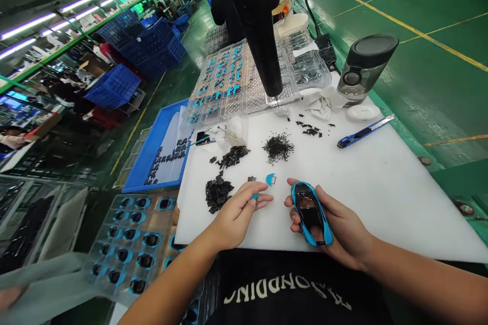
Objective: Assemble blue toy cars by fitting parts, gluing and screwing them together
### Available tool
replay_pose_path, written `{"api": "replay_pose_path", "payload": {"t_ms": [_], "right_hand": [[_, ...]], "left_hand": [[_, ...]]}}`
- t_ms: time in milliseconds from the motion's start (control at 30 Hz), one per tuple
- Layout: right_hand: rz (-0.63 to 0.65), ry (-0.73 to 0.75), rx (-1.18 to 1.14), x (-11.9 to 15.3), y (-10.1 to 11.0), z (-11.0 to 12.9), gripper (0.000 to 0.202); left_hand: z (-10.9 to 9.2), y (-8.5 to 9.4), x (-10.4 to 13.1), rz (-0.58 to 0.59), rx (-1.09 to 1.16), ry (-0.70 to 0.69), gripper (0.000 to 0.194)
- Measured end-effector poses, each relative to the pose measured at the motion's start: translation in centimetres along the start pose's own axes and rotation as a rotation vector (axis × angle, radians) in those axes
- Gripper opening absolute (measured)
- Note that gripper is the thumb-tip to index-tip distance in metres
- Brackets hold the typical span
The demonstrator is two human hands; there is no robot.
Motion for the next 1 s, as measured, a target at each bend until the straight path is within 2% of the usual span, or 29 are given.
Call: {"api": "replay_pose_path", "payload": {"t_ms": [100, 167, 300, 367, 467, 633, 700, 833, 1000], "right_hand": [[0.001, 0.002, 0.005, -0.1, 0.1, -0.1, 0.037], [0.014, 0.001, 0.001, -0.1, 0.1, -0.1, 0.037], [0.069, -0.01, -0.001, 0.0, 0.0, -0.2, 0.039], [0.085, -0.018, -0.002, 0.0, 0.0, -0.2, 0.04], [0.094, -0.022, -0.01, -0.1, 0.1, -0.2, 0.041], [0.092, -0.019, -0.001, -0.2, 0.2, -0.2, 0.042], [0.092, -0.015, 0.001, -0.2, 0.1, -0.2, 0.041], [0.078, -0.015, 0.025, -0.2, -0.1, -0.2, 0.041], [0.019, -0.018, 0.049, -0.3, 0.0, -0.4, 0.042]], "left_hand": [[0.4, 0.4, 0.1, -0.016, 0.048, 0.034, 0.038], [0.0, 0.6, 0.2, 0.02, -0.115, -0.002, 0.038], [-1.2, 0.0, 0.7, 0.152, -0.558, -0.162, 0.037], [-1.3, -0.3, 0.8, 0.141, -0.664, -0.198, 0.039], [-1.0, -0.5, 0.8, 0.082, -0.651, -0.166, 0.039], [-0.6, -0.1, 0.7, 0.046, -0.58, -0.078, 0.012], [-0.9, 0.5, 0.7, -0.001, -0.546, -0.063, 0.009], [-2.4, 1.7, 0.0, -0.109, -0.53, -0.101, 0.006], [-5.1, 0.9, -2.2, -0.061, -0.484, -0.183, 0.013]]}}
Point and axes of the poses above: each hand's wrist, its own x-axis away from the middle knuckle, its own y-axis out of the back of the hand, z = x × y, the point moved 6 cm from there along -x, towards the middle knuckle, and after that the axes turned 9 degrees about -x, right-handed, at the moved point
